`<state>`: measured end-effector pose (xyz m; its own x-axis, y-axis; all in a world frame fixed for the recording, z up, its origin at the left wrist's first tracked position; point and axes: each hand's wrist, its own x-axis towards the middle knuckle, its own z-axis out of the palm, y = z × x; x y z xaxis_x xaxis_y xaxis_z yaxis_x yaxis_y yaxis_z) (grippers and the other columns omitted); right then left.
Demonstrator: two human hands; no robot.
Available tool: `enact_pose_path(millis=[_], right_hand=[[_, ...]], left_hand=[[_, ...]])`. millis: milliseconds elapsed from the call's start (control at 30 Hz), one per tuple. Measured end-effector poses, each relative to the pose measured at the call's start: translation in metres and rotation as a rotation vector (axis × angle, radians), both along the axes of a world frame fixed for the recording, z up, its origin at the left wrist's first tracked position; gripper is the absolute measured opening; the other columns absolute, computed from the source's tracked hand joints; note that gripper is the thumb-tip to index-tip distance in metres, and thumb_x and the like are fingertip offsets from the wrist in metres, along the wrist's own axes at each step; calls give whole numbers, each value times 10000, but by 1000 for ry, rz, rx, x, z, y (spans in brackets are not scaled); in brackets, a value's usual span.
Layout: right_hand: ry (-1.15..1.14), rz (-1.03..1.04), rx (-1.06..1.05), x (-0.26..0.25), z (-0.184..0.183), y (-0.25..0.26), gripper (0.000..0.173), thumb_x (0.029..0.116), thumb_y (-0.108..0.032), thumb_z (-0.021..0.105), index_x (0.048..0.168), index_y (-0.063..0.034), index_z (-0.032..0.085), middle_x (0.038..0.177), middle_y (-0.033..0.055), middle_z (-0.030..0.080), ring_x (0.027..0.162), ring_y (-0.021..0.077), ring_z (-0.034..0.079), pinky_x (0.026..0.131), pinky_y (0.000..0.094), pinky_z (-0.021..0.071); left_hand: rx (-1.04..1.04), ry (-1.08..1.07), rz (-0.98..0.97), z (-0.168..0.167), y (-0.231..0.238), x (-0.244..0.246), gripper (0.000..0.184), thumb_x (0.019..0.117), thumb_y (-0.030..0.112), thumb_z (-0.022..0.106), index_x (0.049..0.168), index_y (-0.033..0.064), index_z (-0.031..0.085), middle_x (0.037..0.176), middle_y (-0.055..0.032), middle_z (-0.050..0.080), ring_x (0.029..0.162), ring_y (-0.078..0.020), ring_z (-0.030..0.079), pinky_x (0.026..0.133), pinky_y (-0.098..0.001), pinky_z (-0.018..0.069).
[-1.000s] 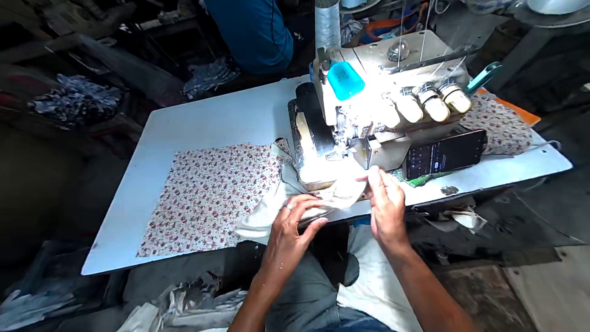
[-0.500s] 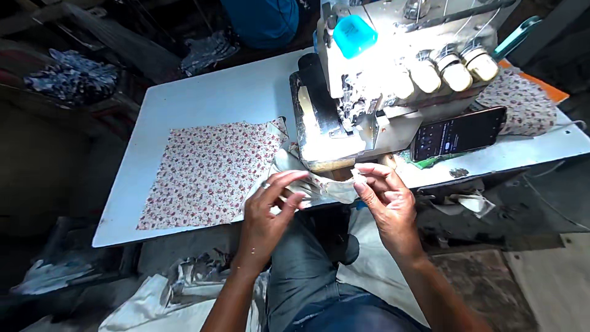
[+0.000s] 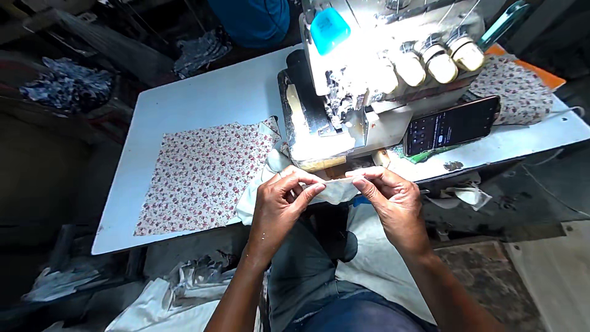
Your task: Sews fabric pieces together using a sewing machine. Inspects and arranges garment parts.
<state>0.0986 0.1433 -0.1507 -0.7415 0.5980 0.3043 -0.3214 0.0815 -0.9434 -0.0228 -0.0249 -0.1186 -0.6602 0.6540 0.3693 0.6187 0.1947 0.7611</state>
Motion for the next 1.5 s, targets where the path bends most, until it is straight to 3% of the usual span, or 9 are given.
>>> enact_pose_path(millis=[367, 467, 667, 767, 933, 1133, 1267, 1367, 1500], right_hand=[[80, 183, 107, 18, -14, 7, 37, 937, -113, 720, 965, -93, 733, 969, -38, 750, 934, 44, 711, 867, 227, 596], [78, 378, 168, 27, -22, 4, 117, 1010, -142, 639, 1018, -55, 717, 1016, 11, 749, 1020, 75, 699, 929, 251, 573], [1, 444, 312, 35, -35, -10, 221, 1056, -167, 562, 1034, -12, 717, 993, 42, 734, 989, 43, 676, 938, 213, 538], [15, 454, 301, 34, -31, -10, 230, 1071, -181, 532, 1048, -19, 695, 1019, 42, 723, 1017, 42, 668, 945, 204, 533], [88, 431, 194, 33, -28, 3, 155, 1057, -182, 563, 1051, -80, 678, 1019, 12, 745, 1041, 99, 702, 965, 282, 567], [46, 424, 231, 34, -33, 3, 149, 1035, -162, 597, 1024, -57, 702, 1012, 15, 742, 1031, 81, 697, 950, 258, 569], [58, 415, 222, 35, -31, 4, 142, 1030, -161, 609, 1016, -57, 705, 1007, 23, 745, 1035, 93, 702, 959, 269, 570], [82, 374, 185, 34, -32, 12, 117, 1026, -169, 618, 1029, -91, 704, 1018, 3, 742, 1037, 102, 701, 964, 286, 571], [-25, 188, 95, 35, -21, 16, 77, 1002, -135, 624, 1026, -119, 695, 974, -89, 741, 923, 19, 702, 868, 219, 594]], left_hand=[[-91, 118, -121, -14, -31, 0, 181, 959, 248, 705, 914, 97, 794, 906, 37, 720, 776, 47, 604, 689, -115, 477], [-192, 139, -70, -15, -46, -12, 199, 1015, 180, 603, 1083, 96, 769, 1080, 4, 745, 1028, -64, 682, 933, -279, 546], [-255, 68, 343, -9, -52, -47, 264, 1065, 184, 549, 1248, 39, 673, 1188, -148, 694, 987, -240, 700, 833, -428, 576], [-343, -70, 297, -17, -45, -63, 383, 1048, 262, 594, 1339, 13, 616, 1310, -228, 612, 1100, -370, 641, 883, -551, 531], [-369, -89, 169, -22, -35, -100, 236, 955, 218, 723, 1054, 3, 733, 1323, -186, 617, 1173, -320, 599, 951, -504, 497], [-591, -112, 142, -8, -31, -97, 369, 1014, 284, 653, 1232, -11, 688, 1098, -204, 704, 1019, -329, 675, 927, -549, 517], [-669, -44, 97, -13, -45, -97, 309, 932, 242, 770, 1053, -37, 718, 1049, -216, 647, 937, -346, 627, 843, -546, 504], [-560, -39, 37, -5, -60, -97, 210, 944, 179, 739, 994, -23, 713, 1181, -186, 666, 1094, -332, 636, 945, -562, 493], [-215, -539, 56, 41, -56, -86, 100, 1029, 82, 532, 1110, 121, 575, 806, 78, 690, 694, 15, 656, 683, -167, 572]])
